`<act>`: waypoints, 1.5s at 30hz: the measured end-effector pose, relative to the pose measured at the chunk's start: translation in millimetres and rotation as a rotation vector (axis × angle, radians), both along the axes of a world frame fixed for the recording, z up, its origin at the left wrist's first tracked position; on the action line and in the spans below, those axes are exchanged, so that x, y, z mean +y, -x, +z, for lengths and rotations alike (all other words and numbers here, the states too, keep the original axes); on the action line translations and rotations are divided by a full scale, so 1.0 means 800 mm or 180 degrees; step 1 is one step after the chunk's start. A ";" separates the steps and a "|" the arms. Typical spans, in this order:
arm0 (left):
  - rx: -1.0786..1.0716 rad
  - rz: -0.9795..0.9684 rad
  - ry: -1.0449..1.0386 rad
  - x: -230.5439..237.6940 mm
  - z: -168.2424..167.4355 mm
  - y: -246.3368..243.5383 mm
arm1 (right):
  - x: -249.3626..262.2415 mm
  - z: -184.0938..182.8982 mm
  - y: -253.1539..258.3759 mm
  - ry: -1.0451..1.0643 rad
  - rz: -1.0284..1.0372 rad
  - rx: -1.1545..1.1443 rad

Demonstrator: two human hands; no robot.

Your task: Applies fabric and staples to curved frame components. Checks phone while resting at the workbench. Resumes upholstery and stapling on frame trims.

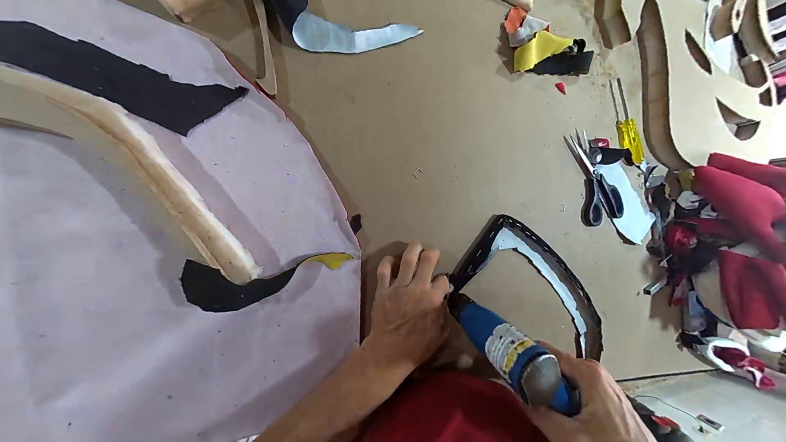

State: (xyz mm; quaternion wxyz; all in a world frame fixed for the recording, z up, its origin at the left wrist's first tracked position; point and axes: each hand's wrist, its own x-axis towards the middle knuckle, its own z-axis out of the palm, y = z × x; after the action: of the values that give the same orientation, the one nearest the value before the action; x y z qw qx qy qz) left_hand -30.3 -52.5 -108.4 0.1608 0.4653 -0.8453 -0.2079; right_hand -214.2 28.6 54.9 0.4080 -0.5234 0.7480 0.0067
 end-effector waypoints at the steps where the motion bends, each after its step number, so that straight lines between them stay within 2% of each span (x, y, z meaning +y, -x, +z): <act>1: 0.0015 0.0011 0.0018 0.001 -0.001 0.000 | -0.001 0.000 0.000 -0.0034 -0.0005 0.0026; 13: -0.0034 -0.0010 0.0070 0.002 -0.003 0.001 | -0.015 0.003 -0.005 -0.0454 -0.0023 0.0237; 17: 0.0015 -0.0041 0.0033 -0.001 -0.002 0.001 | 0.003 0.008 0.007 -0.0108 -0.0184 0.0357; 19: 0.0144 -0.0170 -0.0164 -0.009 0.001 -0.007 | 0.023 0.019 0.030 0.0157 -0.0442 0.0250; 23: 0.0848 -0.0452 -0.1158 -0.048 0.025 -0.036 | 0.065 0.042 0.073 0.0493 -0.0918 -0.0212; 25: 0.1011 -0.0551 -0.1106 -0.062 0.033 -0.047 | 0.081 0.043 0.076 0.0594 -0.1069 -0.0378; 27: 0.0926 -0.0984 -0.0376 -0.065 0.033 -0.051 | 0.093 0.038 0.069 0.0588 -0.1124 -0.0400; 29: 0.0672 -0.1770 0.0314 -0.064 0.032 -0.049 | 0.102 0.029 0.058 0.0401 -0.1126 -0.0298; 31: 0.0399 -0.2507 0.0577 -0.071 0.024 -0.042 | 0.112 0.019 0.049 0.0253 -0.0978 -0.0278; 34: 0.0404 -0.3082 0.0586 -0.092 0.011 -0.030 | 0.123 0.009 0.038 0.0287 -0.0715 -0.0372; 38: 0.0707 -0.3465 0.0645 -0.114 0.010 -0.022 | 0.135 0.007 0.028 0.0388 -0.0698 -0.0560; 42: 0.0720 -0.3618 0.0314 -0.121 0.016 -0.009 | 0.141 0.003 0.023 0.0429 -0.0815 -0.0609; 45: 0.0703 -0.3709 -0.0225 -0.128 0.022 0.002 | 0.135 0.001 0.018 0.0342 -0.0746 -0.0512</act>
State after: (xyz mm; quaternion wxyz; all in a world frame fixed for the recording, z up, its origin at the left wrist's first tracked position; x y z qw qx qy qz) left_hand -32.1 -155.0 -90.6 0.0916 -0.0947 -0.9322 -0.3372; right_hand -228.4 136.6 55.8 0.4359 -0.4524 0.7682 -0.1229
